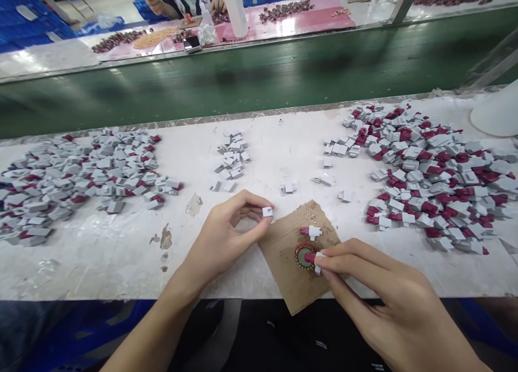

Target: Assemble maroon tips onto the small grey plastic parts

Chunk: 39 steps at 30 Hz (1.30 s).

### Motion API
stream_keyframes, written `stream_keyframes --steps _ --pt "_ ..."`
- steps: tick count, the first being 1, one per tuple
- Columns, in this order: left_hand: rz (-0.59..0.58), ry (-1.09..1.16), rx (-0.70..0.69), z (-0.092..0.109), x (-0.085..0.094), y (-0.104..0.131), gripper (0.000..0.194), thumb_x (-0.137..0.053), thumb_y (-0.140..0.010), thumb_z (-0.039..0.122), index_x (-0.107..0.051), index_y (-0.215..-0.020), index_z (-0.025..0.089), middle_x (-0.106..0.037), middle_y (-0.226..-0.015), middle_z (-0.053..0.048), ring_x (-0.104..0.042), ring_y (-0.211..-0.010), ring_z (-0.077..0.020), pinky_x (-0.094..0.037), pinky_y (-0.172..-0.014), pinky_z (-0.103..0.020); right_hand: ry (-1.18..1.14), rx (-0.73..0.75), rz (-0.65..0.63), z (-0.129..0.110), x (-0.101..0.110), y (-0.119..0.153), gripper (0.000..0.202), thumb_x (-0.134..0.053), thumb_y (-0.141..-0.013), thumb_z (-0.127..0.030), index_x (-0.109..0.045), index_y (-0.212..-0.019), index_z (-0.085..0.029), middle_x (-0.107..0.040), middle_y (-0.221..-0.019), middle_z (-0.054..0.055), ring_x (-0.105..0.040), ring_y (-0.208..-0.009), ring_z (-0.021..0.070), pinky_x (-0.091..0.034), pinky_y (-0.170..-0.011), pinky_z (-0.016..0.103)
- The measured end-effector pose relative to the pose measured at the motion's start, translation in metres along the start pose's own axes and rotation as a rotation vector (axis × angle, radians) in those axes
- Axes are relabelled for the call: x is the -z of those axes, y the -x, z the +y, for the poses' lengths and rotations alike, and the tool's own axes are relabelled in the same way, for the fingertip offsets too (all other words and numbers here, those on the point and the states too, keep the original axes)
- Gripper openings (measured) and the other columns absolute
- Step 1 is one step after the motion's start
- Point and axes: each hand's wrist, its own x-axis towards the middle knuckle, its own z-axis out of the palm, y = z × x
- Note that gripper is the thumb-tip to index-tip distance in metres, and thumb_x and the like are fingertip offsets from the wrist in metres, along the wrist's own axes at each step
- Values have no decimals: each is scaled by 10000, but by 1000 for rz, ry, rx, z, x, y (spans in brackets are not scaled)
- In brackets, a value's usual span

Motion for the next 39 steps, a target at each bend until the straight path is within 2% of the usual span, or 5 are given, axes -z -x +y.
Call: stream_keyframes --steps 7,12,17,28,39 --pt "-72 252 0 15 -17 -5 152 -811 -1001 208 -817 -1151 235 -809 -1139 -48 -773 -1043 -187 -673 -931 -316 -92 -62 -10 -1 7 -4 184 -720 -1035 -118 -826 -1061 -267 -853 -1041 14 -856 -932 168 -696 -790 197" --pt "-97 497 155 34 -31 -10 184 -873 -982 264 -801 -1143 211 -838 -1014 -38 -824 -940 -186 -699 -872 -294 -365 -283 239 14 12 -9 162 -837 -1031 -259 -885 -1082 -405 -874 -1065 -43 -847 -980 156 -695 -832 187" --pt "-205 696 209 46 -45 -14 218 -861 -1007 290 -784 -1181 183 -870 -1100 -80 -842 -1021 -219 -697 -919 -316 -741 -389 355 31 6 -17 53 -899 -989 -361 -921 -1035 -344 -891 -1062 4 -861 -1055 210 -715 -931 260" --pt "-257 635 216 50 -51 -16 146 -803 -1020 287 -799 -1149 218 -871 -1119 -90 -860 -1039 -295 -735 -931 -455 -700 -374 295 33 9 -18 63 -893 -985 -305 -924 -1038 -320 -894 -1039 40 -872 -962 222 -745 -832 297" --pt "-312 479 128 50 -40 -7 51 -788 -1020 244 -806 -1063 263 -849 -1015 -40 -827 -900 -242 -705 -801 -372 -538 -313 -9 15 20 -29 113 -801 -1047 -283 -906 -1082 -303 -867 -1058 43 -845 -916 220 -709 -753 314"
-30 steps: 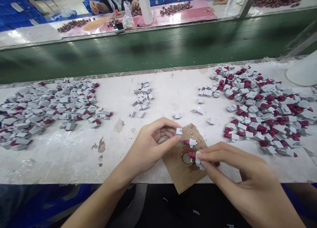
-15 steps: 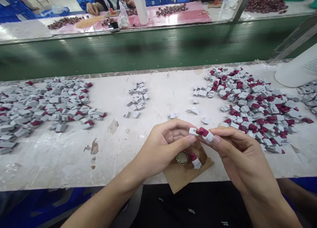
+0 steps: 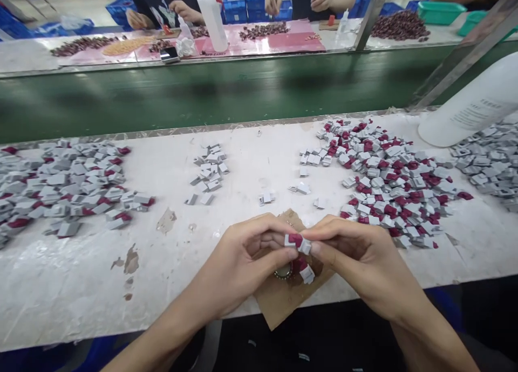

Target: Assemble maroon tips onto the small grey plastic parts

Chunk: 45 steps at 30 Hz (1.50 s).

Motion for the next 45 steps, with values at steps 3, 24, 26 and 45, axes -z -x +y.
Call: stream_keyframes --steps 3,24,26,45 --pt "128 -371 -48 2 24 7 90 -766 -1042 366 -803 -1092 301 -833 -1043 -32 -795 -919 -245 -665 -784 -369 371 100 125 -7 18 -12 117 -797 -1041 -320 -896 -1102 -305 -856 -1055 41 -801 -875 225 -682 -759 357" --pt "971 -1218 211 -8 146 50 352 -640 -930 355 -727 -1228 189 -713 -1193 -195 -585 -1351 -509 -429 -1162 -728 686 234 218 20 47 -24 190 -644 -971 -288 -793 -1085 -325 -812 -1243 56 -830 -1003 285 -647 -688 346" --pt "854 -1201 162 -10 130 41 375 -645 -962 402 -742 -1264 201 -710 -1266 -192 -581 -1341 -480 -470 -1138 -678 735 289 144 28 46 -17 175 -649 -1007 -286 -790 -1102 -326 -806 -1237 56 -836 -1013 273 -658 -713 332" --pt "624 -610 -188 -5 58 36 151 -774 -988 281 -785 -1137 303 -740 -1118 -23 -762 -986 -243 -663 -883 -392 576 194 273 32 22 37 188 -715 -1074 -179 -796 -1113 -345 -827 -1195 4 -811 -1135 216 -673 -993 312"
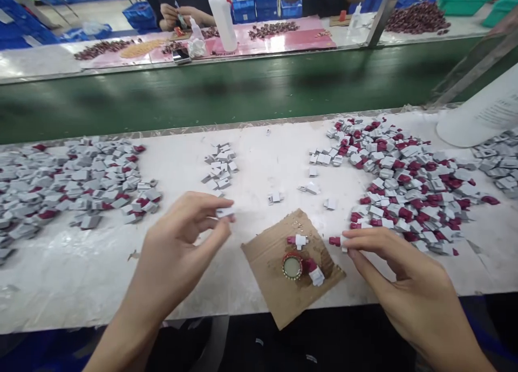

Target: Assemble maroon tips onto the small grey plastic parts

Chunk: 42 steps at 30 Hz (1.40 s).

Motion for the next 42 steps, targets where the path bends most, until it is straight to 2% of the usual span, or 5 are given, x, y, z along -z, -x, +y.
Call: stream_keyframes --steps 7,16,23,33,42 --pt "-256 250 67 17 -31 4 109 -750 -1037 274 -824 -1113 294 -775 -1111 -38 -784 -1043 -221 -707 -924 -368 -247 28 -96 -30 -15 2 228 -723 -1054 -118 -784 -1091 -335 -850 -1133 -25 -832 -1100 178 -685 -964 242" --pt "-313 187 101 18 -39 3 125 -763 -994 244 -788 -1116 249 -732 -958 -8 -725 -807 -164 -635 -718 -303 -147 122 -162 -38 -28 4 251 -686 -1037 -64 -747 -1127 -290 -847 -1100 -16 -847 -1036 161 -685 -908 210" --pt "-363 219 94 17 -41 1 113 -754 -1038 258 -788 -1146 253 -785 -1037 -11 -764 -912 -170 -643 -839 -308 -137 99 -207 -40 -27 -2 236 -671 -1034 -77 -729 -1073 -302 -841 -1094 -20 -845 -1033 158 -677 -863 202" --pt "-453 643 304 34 -57 0 171 -837 -1008 282 -782 -1150 205 -845 -1073 -53 -822 -997 -208 -696 -907 -314 -672 -264 94 -22 -21 -15 131 -906 -973 -251 -806 -967 -335 -873 -1114 -9 -860 -1010 188 -716 -838 227" --pt "-555 763 340 39 -72 5 177 -821 -1034 253 -779 -1192 185 -848 -1108 -64 -811 -970 -182 -672 -904 -286 -733 -291 89 -14 -26 -14 114 -924 -967 -261 -836 -943 -329 -866 -1149 -5 -844 -1045 176 -714 -901 232"
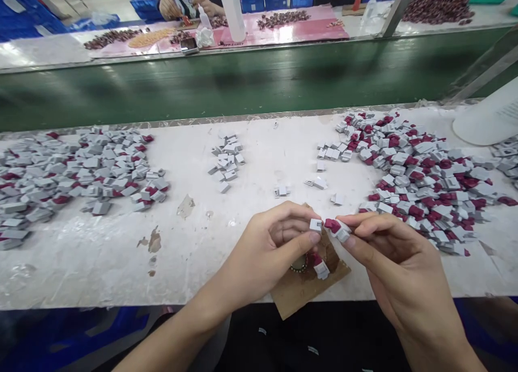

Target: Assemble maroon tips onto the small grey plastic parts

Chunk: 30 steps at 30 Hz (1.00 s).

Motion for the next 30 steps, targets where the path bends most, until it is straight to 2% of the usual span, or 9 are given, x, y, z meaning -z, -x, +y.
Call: stream_keyframes --steps 5,9,14,17,19,21,24,27,30 --pt "-20 9 -29 4 -1 0 111 -817 -1033 211 -795 -1141 194 -847 -1073 -43 -814 -977 -170 -669 -877 -251 72 27 -69 -2 -1 -1 95 -882 -998 -248 -882 -995 -343 -859 -1116 12 -832 -1040 188 -715 -881 233" --pt "-52 -34 -61 2 0 2 91 -771 -1067 198 -814 -1144 218 -832 -1044 -29 -817 -921 -167 -678 -852 -269 186 49 -134 -9 -4 -3 117 -882 -981 -234 -920 -1025 -335 -870 -1041 40 -834 -977 206 -716 -799 229" --pt "-58 -184 -172 7 3 8 160 -729 -1083 170 -838 -1167 251 -795 -1090 -20 -819 -947 -174 -680 -883 -292 204 41 -183 -12 -4 -7 120 -861 -985 -232 -920 -1015 -332 -876 -1060 53 -845 -977 229 -725 -765 264" --pt "-76 -296 -183 14 5 10 195 -698 -1089 148 -826 -1181 263 -803 -1085 -8 -821 -959 -171 -667 -888 -288 207 5 -251 -14 -6 -10 112 -852 -998 -254 -921 -1021 -338 -874 -1081 50 -849 -966 230 -717 -714 263" --pt "-81 -359 -167 16 8 12 193 -681 -1100 165 -813 -1189 273 -814 -1085 -3 -819 -970 -173 -658 -894 -293 231 3 -288 -16 -10 -12 125 -830 -1016 -256 -915 -1024 -349 -868 -1104 38 -842 -993 226 -710 -738 271" --pt "-59 -413 -160 17 14 13 155 -688 -1105 218 -804 -1188 280 -825 -1114 -9 -813 -988 -187 -655 -895 -313 266 32 -313 -19 -15 -14 143 -804 -1034 -254 -902 -1030 -357 -862 -1137 26 -828 -1068 232 -707 -833 305" --pt "107 -607 -236 23 31 16 109 -731 -1087 306 -808 -1164 304 -833 -1142 -9 -780 -1018 -209 -625 -895 -344 407 136 -292 -25 -18 -28 135 -801 -1025 -256 -873 -1110 -333 -851 -1188 36 -807 -1089 255 -691 -924 382" --pt "460 -837 -365 37 57 17 106 -780 -1040 342 -817 -1132 305 -838 -1127 -7 -738 -1009 -232 -582 -892 -374 678 279 -115 -30 -13 -58 178 -754 -1025 -252 -842 -1179 -271 -847 -1171 75 -793 -966 270 -674 -854 425" --pt "846 -958 -275 53 88 14 148 -779 -1000 369 -806 -1092 257 -828 -1142 -31 -714 -969 -255 -563 -831 -376 1010 319 13 -28 -2 -97 212 -670 -1024 -227 -832 -1161 -232 -840 -1140 104 -781 -924 294 -636 -834 459"
